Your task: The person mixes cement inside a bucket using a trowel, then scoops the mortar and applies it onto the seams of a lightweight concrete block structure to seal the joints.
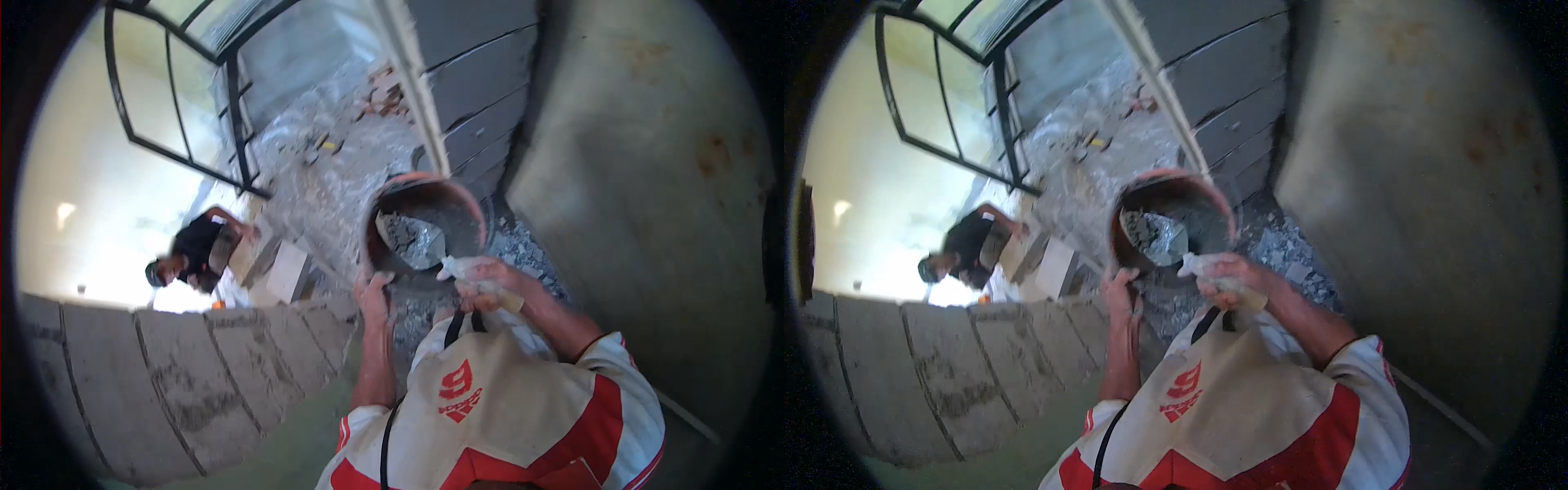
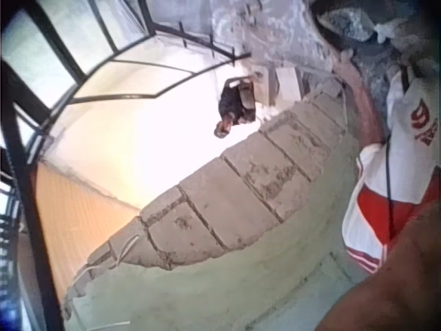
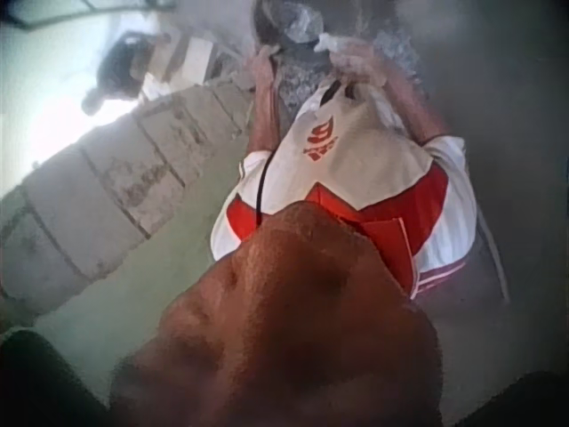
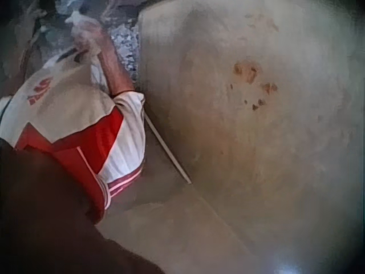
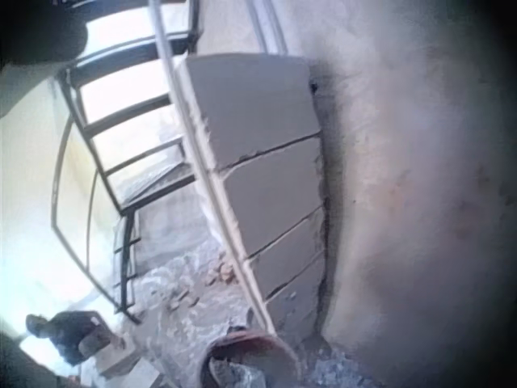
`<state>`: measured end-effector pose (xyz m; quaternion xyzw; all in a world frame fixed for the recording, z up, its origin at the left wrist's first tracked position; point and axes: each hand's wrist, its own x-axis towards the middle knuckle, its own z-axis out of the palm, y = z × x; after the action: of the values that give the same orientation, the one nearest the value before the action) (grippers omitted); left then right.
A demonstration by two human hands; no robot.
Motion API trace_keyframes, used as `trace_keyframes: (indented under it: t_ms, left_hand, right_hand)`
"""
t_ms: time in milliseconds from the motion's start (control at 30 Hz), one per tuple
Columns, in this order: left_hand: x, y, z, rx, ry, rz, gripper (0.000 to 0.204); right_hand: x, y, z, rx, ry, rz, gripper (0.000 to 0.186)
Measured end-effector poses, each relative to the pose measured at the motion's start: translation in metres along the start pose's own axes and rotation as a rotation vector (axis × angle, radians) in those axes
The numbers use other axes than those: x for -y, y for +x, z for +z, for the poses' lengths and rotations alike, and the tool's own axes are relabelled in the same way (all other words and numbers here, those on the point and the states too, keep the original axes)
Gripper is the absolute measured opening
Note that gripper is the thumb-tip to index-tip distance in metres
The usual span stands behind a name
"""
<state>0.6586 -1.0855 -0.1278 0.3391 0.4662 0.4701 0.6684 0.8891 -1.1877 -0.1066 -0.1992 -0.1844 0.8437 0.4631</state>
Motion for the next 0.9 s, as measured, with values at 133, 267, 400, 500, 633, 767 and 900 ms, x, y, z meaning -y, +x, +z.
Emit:
trace_keyframes:
  t_ms: [133,267,400,500,633,767,900]
  left_hand:
    - [0.006,0.007,-0.011,-0.043,0.09,0.029,0.043]
    - [-0.005,0.001,-0.013,-0.054,-0.003,-0.069,0.044]
    - [0.003,0.013,-0.028,-0.025,0.087,-0.014,0.042]
    - [-0.006,0.005,-0.022,-0.061,0.231,0.046,0.027]
    - [-0.002,0.01,-0.018,-0.044,0.14,0.044,0.026]
    - [-0.001,0.008,-0.026,-0.15,0.199,0.008,0.026]
    - [0.005,0.009,-0.02,-0.171,0.29,0.013,0.021]
  right_hand:
    - [0.012,-0.018,0.005,0.043,-0.007,-0.167,0.057]
    - [0.039,-0.035,0.015,0.031,0.05,-0.391,0.059]
    - [0.085,-0.058,0.027,-0.173,-0.161,-0.818,0.056]
    - [0.124,-0.074,0.058,-0.529,-0.224,-1.128,0.051]
    - [0.178,-0.081,0.072,-0.849,-0.47,-1.542,0.048]
    - [0.238,-0.072,0.062,-1.451,-0.539,-2.216,0.054]
    - [0.277,-0.041,0.008,-1.908,-0.428,-2.3,0.057]
